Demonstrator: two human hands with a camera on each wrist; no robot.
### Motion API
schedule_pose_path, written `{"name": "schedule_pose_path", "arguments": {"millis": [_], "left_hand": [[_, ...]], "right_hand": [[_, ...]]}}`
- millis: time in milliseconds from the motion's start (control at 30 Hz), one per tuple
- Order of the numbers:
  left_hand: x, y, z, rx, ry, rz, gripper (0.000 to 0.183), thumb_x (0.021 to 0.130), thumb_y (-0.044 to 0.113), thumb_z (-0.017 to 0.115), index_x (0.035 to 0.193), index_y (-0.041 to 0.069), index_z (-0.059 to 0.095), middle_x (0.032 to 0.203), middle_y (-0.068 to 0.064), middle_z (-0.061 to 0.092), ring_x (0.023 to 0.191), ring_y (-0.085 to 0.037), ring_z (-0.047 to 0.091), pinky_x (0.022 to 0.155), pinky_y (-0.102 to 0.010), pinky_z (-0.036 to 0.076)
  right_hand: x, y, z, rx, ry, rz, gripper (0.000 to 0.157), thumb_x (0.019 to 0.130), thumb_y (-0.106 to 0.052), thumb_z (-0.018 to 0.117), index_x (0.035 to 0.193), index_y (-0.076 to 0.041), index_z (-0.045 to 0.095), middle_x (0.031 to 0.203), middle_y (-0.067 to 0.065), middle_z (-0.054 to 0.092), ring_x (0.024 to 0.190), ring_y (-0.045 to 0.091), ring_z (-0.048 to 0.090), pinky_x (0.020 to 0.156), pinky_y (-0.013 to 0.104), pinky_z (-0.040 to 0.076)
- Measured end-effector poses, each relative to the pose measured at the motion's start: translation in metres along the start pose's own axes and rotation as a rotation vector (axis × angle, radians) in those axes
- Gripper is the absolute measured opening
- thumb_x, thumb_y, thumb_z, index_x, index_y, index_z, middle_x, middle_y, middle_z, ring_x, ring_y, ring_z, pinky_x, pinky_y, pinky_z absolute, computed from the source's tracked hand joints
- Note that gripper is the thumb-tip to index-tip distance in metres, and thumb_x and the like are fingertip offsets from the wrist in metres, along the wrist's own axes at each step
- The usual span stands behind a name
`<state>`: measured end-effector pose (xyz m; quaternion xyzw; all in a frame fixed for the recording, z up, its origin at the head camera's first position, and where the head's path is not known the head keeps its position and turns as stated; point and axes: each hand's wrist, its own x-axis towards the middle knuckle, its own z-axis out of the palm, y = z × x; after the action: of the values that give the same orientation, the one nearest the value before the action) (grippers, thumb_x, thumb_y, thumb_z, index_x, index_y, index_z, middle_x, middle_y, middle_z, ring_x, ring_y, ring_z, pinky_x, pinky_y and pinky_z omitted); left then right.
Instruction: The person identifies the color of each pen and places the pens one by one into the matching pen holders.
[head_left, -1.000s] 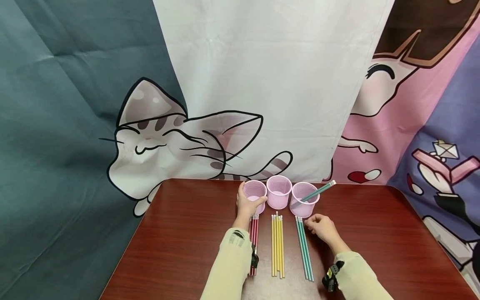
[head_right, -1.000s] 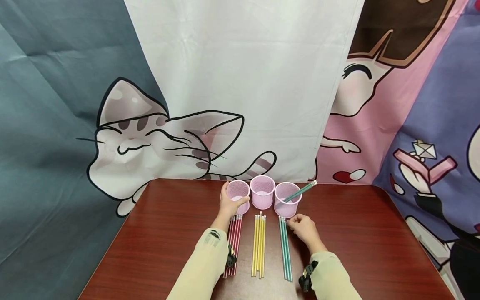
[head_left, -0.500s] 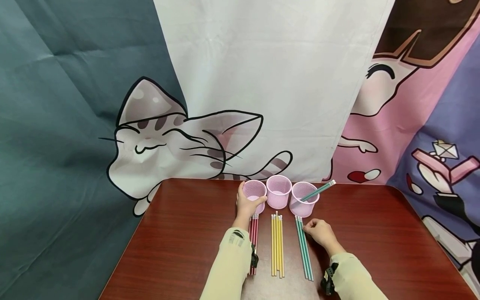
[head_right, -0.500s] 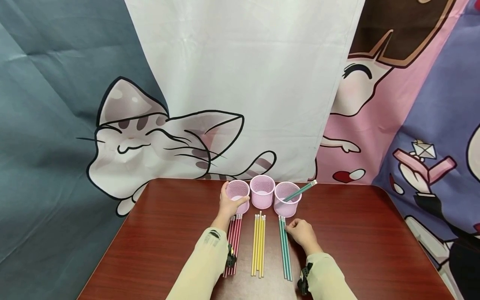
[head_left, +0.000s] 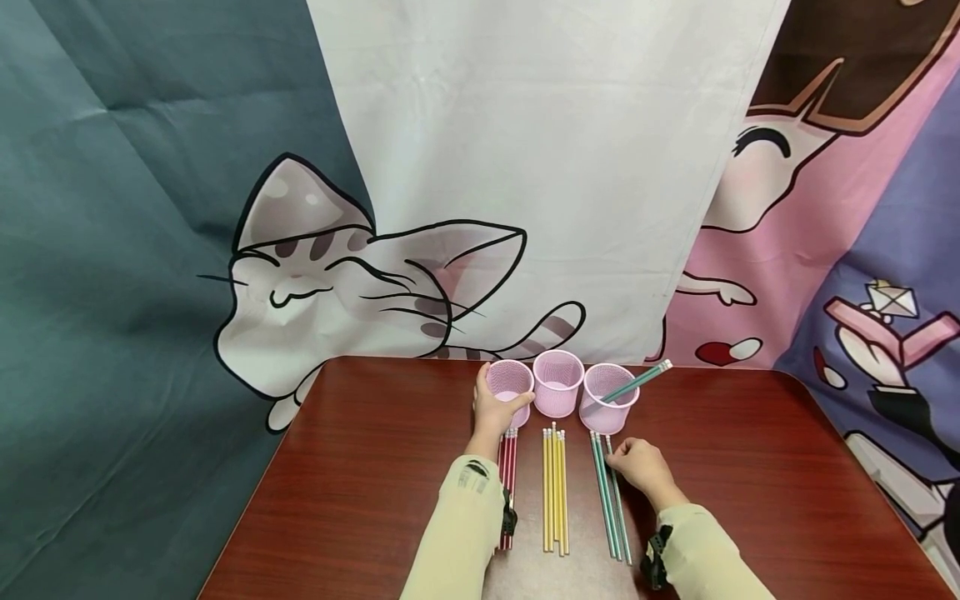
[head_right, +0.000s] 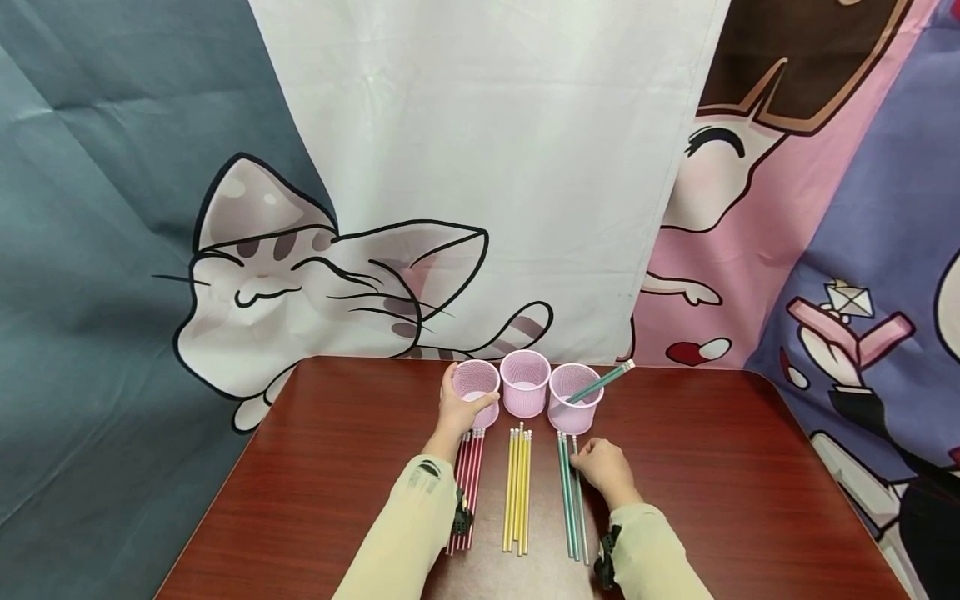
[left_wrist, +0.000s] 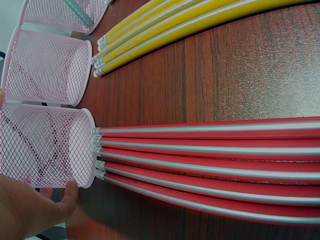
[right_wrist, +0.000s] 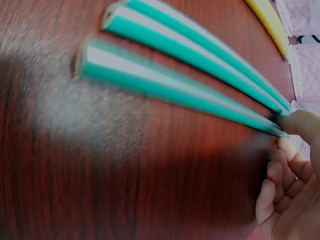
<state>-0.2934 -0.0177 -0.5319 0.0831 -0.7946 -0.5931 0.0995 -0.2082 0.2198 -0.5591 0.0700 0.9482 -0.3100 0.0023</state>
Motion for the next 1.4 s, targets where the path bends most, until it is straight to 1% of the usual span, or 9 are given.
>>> {"name": "schedule_pose_path", "arguments": {"millis": [233,600,733,867,967,1033,1167,1300,1400], "left_hand": [[-0.001,0.001,-0.001,-0.009,0.002,0.002,0.099,0.055,0.022,0.089,0.139,0.021,0.036,0.136,-0.015,0.041,0.120,-0.036,0.041,0.098,-0.048,0.034],[-0.002,0.002,-0.002,-0.026,0.003,0.010,0.098,0.055,0.020,0.089,0.138,0.019,0.037,0.135,-0.014,0.043,0.119,-0.035,0.044,0.097,-0.046,0.035],[-0.003,0.003,-0.002,-0.025,0.006,0.013,0.098,0.055,0.020,0.089,0.138,0.019,0.037,0.134,-0.015,0.043,0.118,-0.036,0.044,0.096,-0.047,0.035],[-0.004,0.003,-0.002,-0.019,0.007,0.006,0.098,0.055,0.020,0.089,0.138,0.019,0.037,0.134,-0.015,0.042,0.118,-0.036,0.043,0.097,-0.047,0.035],[-0.004,0.004,-0.002,-0.016,0.006,0.004,0.098,0.056,0.020,0.089,0.139,0.019,0.036,0.135,-0.015,0.041,0.118,-0.036,0.043,0.097,-0.047,0.035],[-0.004,0.004,-0.002,-0.016,0.007,0.007,0.098,0.056,0.021,0.089,0.139,0.019,0.036,0.135,-0.016,0.041,0.118,-0.036,0.043,0.097,-0.047,0.035],[-0.004,0.003,-0.002,-0.022,0.008,0.011,0.099,0.055,0.022,0.089,0.139,0.019,0.036,0.135,-0.015,0.041,0.118,-0.036,0.043,0.097,-0.047,0.035],[-0.003,0.002,-0.002,-0.024,0.005,0.007,0.099,0.055,0.022,0.089,0.139,0.020,0.036,0.136,-0.014,0.042,0.118,-0.035,0.044,0.097,-0.047,0.035],[-0.003,0.002,-0.002,-0.027,0.004,0.005,0.099,0.055,0.022,0.089,0.139,0.020,0.036,0.136,-0.013,0.042,0.118,-0.034,0.043,0.098,-0.046,0.034]], "right_hand": [[0.002,0.001,0.003,-0.041,-0.007,-0.005,0.019,0.071,-0.023,0.066,0.063,-0.010,0.053,0.061,0.000,0.052,0.061,0.019,0.049,0.056,0.035,0.041],[0.001,-0.001,0.000,-0.023,0.000,0.007,0.021,0.073,-0.023,0.067,0.062,-0.008,0.057,0.062,0.001,0.055,0.060,0.019,0.051,0.058,0.038,0.044],[0.001,0.000,-0.002,0.020,-0.006,0.043,0.022,0.075,-0.024,0.067,0.064,-0.008,0.059,0.059,-0.001,0.054,0.058,0.017,0.049,0.054,0.033,0.041],[0.001,0.000,-0.005,0.124,-0.018,0.099,0.021,0.077,-0.022,0.066,0.065,-0.006,0.058,0.056,-0.002,0.054,0.051,0.013,0.052,0.049,0.028,0.041],[0.000,0.000,-0.008,0.216,-0.027,0.120,0.018,0.078,-0.017,0.064,0.068,-0.004,0.057,0.056,0.001,0.057,0.048,0.015,0.057,0.047,0.028,0.044],[-0.002,-0.001,-0.010,0.250,-0.028,0.112,0.016,0.079,-0.014,0.064,0.071,-0.002,0.056,0.057,0.003,0.059,0.047,0.017,0.057,0.047,0.028,0.046],[-0.003,-0.004,-0.015,0.278,-0.030,0.088,0.013,0.079,-0.011,0.064,0.076,0.000,0.058,0.058,0.004,0.059,0.048,0.019,0.058,0.047,0.030,0.048],[-0.005,-0.008,-0.022,0.299,-0.050,0.070,0.016,0.082,-0.013,0.063,0.082,0.003,0.062,0.063,0.005,0.060,0.051,0.022,0.060,0.050,0.033,0.050],[-0.007,-0.011,-0.026,0.302,-0.052,0.050,0.017,0.084,-0.014,0.064,0.085,0.003,0.064,0.065,0.006,0.060,0.052,0.022,0.060,0.051,0.032,0.049]]}}
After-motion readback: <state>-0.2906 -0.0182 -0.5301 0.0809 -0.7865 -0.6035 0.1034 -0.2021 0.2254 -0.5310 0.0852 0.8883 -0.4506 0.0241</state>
